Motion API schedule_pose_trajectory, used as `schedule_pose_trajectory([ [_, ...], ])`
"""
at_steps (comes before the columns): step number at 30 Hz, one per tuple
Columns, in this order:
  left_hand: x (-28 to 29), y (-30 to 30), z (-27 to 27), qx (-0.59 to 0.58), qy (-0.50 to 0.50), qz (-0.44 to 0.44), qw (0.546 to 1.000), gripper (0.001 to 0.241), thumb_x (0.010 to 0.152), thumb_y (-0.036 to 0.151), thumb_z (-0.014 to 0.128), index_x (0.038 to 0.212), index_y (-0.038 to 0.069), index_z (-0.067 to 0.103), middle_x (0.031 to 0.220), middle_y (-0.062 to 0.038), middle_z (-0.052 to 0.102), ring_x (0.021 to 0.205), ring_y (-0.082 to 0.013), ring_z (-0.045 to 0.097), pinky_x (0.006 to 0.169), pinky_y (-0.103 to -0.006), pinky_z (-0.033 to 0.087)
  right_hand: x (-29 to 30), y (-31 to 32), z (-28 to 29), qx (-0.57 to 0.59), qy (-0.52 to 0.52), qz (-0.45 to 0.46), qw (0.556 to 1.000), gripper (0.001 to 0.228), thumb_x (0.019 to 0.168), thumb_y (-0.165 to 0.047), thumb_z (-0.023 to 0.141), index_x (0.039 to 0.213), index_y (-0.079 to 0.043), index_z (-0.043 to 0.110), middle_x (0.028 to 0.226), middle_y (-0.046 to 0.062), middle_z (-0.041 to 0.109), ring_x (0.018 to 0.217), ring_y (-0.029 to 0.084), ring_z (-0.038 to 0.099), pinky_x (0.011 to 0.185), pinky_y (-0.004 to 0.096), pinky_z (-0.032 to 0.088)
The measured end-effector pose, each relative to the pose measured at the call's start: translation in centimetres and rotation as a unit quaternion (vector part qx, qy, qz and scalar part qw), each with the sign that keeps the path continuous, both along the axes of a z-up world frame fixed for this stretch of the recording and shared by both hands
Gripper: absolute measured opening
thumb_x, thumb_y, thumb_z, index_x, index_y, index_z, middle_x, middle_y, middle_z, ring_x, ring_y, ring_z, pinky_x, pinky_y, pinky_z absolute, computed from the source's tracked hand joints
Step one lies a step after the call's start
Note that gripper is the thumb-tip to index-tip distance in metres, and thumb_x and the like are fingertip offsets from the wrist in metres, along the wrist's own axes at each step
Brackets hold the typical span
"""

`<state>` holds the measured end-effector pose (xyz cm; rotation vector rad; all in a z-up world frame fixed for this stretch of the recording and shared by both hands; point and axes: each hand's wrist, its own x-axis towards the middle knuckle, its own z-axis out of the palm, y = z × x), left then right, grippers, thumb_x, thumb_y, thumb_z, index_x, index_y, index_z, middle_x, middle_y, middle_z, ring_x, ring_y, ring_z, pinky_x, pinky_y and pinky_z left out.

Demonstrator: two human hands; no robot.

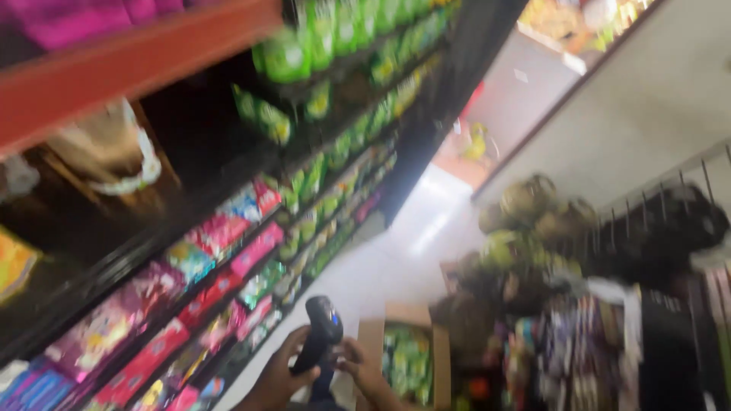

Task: Stock soap and detergent pouches on store shelves using a handheld scanner.

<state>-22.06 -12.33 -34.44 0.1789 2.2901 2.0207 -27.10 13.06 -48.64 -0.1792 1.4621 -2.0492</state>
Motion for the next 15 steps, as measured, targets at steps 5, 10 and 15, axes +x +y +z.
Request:
schedule_pose_trajectory([
  [5, 6.9, 2.4, 3.4, 0.021, -0.107, -0.035, 0.993, 0.084, 0.076, 0.015, 0.083, 0.148, 0.011, 0.040, 0.140, -0.011, 0.060, 0.127, -0.0263, 0.059, 0.100, -0.0438, 0.049, 12.5, -2.5, 13.3, -0.088, -0.054, 0.005, 0.995, 0.081, 0.086, -0.010, 0.073, 0.155, -0.016, 0.031, 0.137, 0.004, 0.051, 0.126, 0.016, 0.052, 0.109, 0.036, 0.048],
  [10, 14.1, 6.9, 2.7, -0.017, -0.173, -0.109, 0.979, 0.088, 0.073, 0.008, 0.083, 0.150, 0.014, 0.041, 0.137, -0.012, 0.058, 0.125, -0.0316, 0.059, 0.103, -0.0442, 0.050, 23.3, 0.7, 5.0, 0.066, -0.159, -0.199, 0.965, 0.058, 0.106, -0.022, 0.075, 0.145, 0.010, 0.047, 0.116, 0.020, 0.057, 0.098, 0.029, 0.058, 0.084, 0.040, 0.051],
  [15, 17.7, 10.9, 4.4, -0.148, -0.031, -0.260, 0.954, 0.082, 0.073, 0.011, 0.083, 0.147, 0.012, 0.046, 0.155, -0.019, 0.037, 0.132, -0.0387, 0.051, 0.107, -0.0444, 0.045, 28.6, 4.8, 12.5, 0.130, -0.105, -0.311, 0.936, 0.041, 0.094, -0.021, 0.074, 0.127, 0.000, 0.062, 0.110, 0.009, 0.073, 0.100, 0.017, 0.070, 0.087, 0.031, 0.057],
])
